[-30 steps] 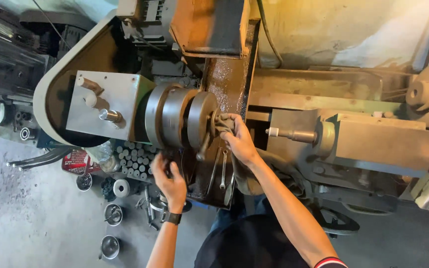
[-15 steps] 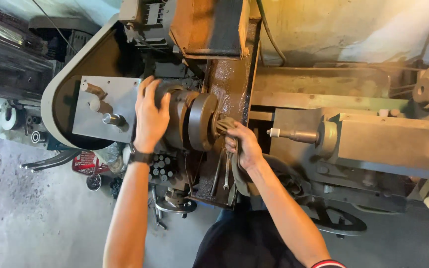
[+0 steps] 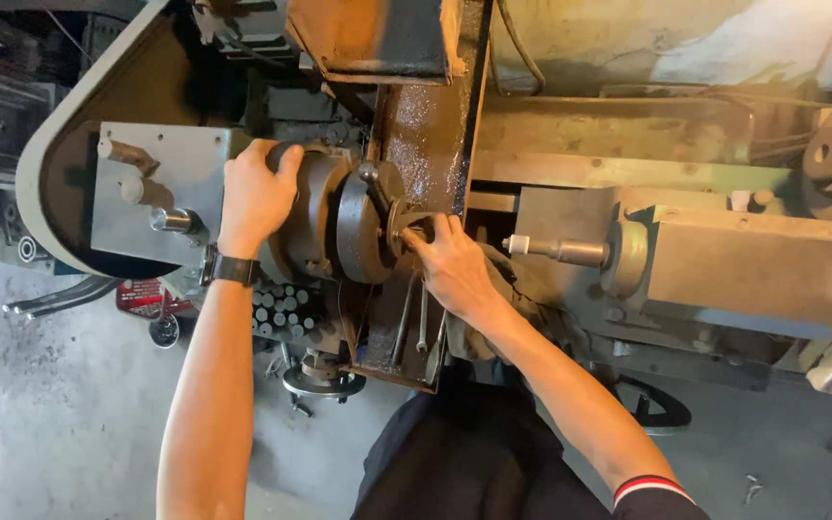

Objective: The person wipes the lathe chuck and bed with a rag, mounts a round metal workpiece into the chuck, and tightens it. They then operate the lathe controls and use wrenches to adjust and secure components on the machine bed.

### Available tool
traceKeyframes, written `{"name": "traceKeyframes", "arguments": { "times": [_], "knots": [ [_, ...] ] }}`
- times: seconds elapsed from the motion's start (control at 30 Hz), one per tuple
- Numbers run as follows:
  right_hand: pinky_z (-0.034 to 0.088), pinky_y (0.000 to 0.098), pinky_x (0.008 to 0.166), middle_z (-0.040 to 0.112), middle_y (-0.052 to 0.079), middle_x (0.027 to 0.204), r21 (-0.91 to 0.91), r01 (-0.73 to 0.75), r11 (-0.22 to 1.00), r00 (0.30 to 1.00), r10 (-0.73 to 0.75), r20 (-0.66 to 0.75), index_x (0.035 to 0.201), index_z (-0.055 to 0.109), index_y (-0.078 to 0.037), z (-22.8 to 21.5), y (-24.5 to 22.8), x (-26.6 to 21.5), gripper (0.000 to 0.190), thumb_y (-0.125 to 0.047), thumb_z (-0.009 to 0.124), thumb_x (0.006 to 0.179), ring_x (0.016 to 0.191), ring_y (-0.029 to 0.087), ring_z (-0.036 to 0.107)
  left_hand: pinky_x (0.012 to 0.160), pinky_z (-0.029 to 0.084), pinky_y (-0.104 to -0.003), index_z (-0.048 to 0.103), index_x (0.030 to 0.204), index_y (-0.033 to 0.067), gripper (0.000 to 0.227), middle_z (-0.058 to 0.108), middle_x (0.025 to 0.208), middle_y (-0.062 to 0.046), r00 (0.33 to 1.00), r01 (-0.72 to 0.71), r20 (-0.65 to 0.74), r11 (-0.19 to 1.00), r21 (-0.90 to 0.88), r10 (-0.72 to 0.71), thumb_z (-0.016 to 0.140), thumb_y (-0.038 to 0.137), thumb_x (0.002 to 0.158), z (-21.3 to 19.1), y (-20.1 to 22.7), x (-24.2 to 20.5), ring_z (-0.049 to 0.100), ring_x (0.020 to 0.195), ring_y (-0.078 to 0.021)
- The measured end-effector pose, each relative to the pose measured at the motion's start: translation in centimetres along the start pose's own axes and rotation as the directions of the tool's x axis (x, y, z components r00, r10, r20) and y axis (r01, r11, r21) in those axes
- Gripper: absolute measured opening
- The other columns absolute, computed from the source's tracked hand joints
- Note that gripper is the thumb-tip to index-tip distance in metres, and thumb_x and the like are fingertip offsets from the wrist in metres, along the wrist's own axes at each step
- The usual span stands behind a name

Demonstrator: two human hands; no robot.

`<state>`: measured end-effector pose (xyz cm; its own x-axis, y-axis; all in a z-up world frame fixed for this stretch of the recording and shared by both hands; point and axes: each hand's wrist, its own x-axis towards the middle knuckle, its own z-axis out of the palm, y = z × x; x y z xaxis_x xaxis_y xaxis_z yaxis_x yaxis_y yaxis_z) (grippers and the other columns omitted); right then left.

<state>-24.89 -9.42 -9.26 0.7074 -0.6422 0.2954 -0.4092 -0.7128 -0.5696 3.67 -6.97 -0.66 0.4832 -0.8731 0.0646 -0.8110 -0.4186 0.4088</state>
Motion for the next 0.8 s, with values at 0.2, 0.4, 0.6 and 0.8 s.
{"name": "traceKeyframes", "arguments": {
  "times": [0.2, 0.4, 0.6, 0.8],
  "knots": [
    [0.055, 0.0444, 0.080, 0.056, 0.028, 0.117, 0.216, -0.131, 0.968, 0.991, 0.127, 0.032, 0.132, 0.067, -0.007, 2.4, 1.0, -0.8, 0.064, 0.000, 0.072, 0.069, 0.101, 0.040, 0.060, 0.082, 0.051, -0.055, 0.069, 0.116, -0.0059, 0.038, 0.072, 0.100, -0.030, 0.973, -0.109, -0.207, 0.994, -0.010, 0.105, 0.068, 0.030, 0.104, -0.7, 1.0, -3.4, 0.065, 0.092, -0.0518],
    [0.052, 0.0316, 0.078, 0.061, 0.016, 0.111, 0.866, -0.276, -0.416, 0.857, 0.302, 0.418, 0.138, 0.063, 0.010, 3.4, 4.5, -6.1, 0.038, 0.000, 0.066, 0.102, 0.093, 0.023, 0.059, 0.094, 0.052, -0.049, 0.063, 0.127, -0.0050, 0.035, 0.070, 0.114, -0.029, 0.941, -0.144, -0.332, 0.966, -0.213, 0.067, 0.066, 0.023, 0.107, -0.8, 2.1, -7.5, 0.065, 0.108, -0.0471],
    [0.056, 0.0398, 0.098, 0.060, 0.018, 0.130, 0.908, -0.216, -0.359, 0.840, 0.405, 0.360, 0.145, 0.047, 0.003, -11.2, -10.0, -9.6, 0.053, 0.004, 0.057, 0.092, 0.113, 0.026, 0.065, 0.097, 0.056, -0.040, 0.063, 0.120, 0.0045, 0.023, 0.068, 0.120, -0.012, 0.741, -0.544, -0.633, 0.752, -0.371, 0.224, 0.063, 0.001, 0.097, -1.0, 7.2, -21.0, 0.066, 0.116, -0.0320],
    [0.065, 0.0407, 0.084, 0.055, 0.032, 0.147, 0.955, 0.295, -0.040, 0.917, 0.294, -0.271, 0.156, 0.046, -0.002, -19.9, -15.1, -11.0, 0.069, 0.020, 0.055, 0.091, 0.132, 0.048, 0.064, 0.095, 0.056, -0.041, 0.068, 0.115, 0.0011, 0.036, 0.071, 0.123, -0.019, 0.836, -0.421, -0.173, 0.407, -0.810, 0.521, 0.075, 0.018, 0.085, -0.4, 9.0, -26.1, 0.070, 0.113, -0.0358]
  ]
}}
